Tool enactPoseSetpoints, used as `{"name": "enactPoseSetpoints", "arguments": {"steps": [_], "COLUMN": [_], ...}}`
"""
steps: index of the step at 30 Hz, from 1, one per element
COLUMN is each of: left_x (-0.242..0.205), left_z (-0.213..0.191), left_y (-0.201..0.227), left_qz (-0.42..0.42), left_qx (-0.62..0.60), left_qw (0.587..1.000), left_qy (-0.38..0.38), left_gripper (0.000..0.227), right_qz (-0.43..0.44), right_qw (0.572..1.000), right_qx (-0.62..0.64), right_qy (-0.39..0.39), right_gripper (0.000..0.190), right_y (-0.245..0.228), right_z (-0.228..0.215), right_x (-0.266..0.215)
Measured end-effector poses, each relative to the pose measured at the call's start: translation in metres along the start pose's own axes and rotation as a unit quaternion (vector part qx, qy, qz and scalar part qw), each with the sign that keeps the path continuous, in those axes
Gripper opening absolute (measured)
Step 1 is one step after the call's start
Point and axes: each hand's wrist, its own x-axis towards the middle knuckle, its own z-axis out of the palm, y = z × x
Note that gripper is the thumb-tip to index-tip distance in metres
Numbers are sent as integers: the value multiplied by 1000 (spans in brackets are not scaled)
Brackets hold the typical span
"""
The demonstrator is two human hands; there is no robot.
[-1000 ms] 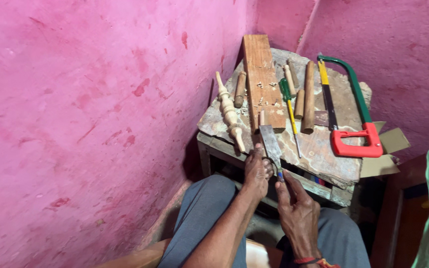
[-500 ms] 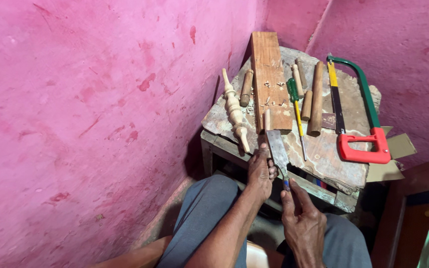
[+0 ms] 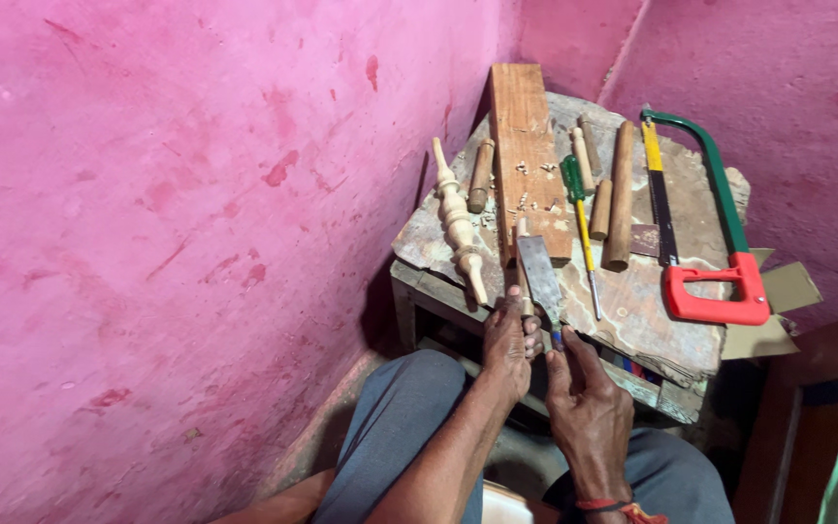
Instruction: The person carves a small wooden piece using a chisel, holding it with the left hand and striking the chisel with the right. The person occasionally rotates the piece to work on different sides and inspects the carved surface.
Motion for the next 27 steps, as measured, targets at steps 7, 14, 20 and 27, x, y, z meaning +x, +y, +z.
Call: {"name": "enactPoseSetpoints", "arguments": {"steps": [7,14,20,27], "left_x": [3,4,-1,8], "left_z": [-3,-2,2,-3], "left_y": [-2,-1,11,2], "left_qz": [21,15,-20,1], "left_qx": [19,45,29,43], "left_qw": [1000,999,999,999], "left_qy": [-1,7,3,6], "left_gripper": [39,40,30,33], "right_qz": [-9,-32,-54,-30], "right_qw": [1000,999,998,999], "right_qx": [14,14,8,18], "right_qy": [-5,18,8,11], "right_gripper": [37,37,36,38], "right_y": [-3,1,1,-3], "right_z": [-1,-2,-7,-5], "right_x": [9,9,7,-8]}}
